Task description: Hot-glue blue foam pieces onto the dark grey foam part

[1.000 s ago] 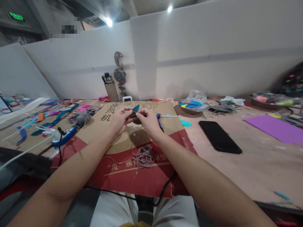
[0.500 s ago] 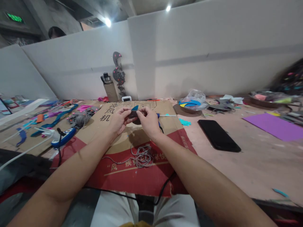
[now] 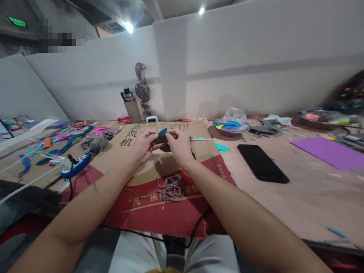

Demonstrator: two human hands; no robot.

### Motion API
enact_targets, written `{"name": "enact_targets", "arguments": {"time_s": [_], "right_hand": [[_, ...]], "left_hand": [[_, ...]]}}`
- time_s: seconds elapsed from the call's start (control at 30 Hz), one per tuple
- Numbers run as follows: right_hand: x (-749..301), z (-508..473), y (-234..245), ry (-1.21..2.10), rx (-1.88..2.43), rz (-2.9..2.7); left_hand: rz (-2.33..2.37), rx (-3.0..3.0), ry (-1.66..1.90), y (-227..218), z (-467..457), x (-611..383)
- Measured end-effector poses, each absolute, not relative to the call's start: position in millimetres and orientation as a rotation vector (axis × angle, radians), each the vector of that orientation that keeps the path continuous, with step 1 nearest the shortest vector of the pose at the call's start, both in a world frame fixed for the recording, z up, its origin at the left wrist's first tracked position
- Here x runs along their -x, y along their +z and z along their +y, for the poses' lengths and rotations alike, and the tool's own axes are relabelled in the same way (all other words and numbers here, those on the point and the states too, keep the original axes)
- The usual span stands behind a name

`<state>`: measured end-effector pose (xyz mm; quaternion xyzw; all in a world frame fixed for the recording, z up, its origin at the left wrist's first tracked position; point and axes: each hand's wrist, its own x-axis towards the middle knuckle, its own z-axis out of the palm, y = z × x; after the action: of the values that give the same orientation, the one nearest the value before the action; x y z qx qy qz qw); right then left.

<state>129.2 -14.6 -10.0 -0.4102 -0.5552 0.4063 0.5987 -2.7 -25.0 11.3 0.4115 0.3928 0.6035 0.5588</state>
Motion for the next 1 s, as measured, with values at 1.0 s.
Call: {"name": "enact_targets", "arguments": {"time_s": [1.0], "right_hand": [[-132.2, -13.5, -3.8, 1.454, 0.801, -1.146]], "left_hand": [[0.9, -1.042, 1.226, 13.3, -18.3, 17.7]]}}
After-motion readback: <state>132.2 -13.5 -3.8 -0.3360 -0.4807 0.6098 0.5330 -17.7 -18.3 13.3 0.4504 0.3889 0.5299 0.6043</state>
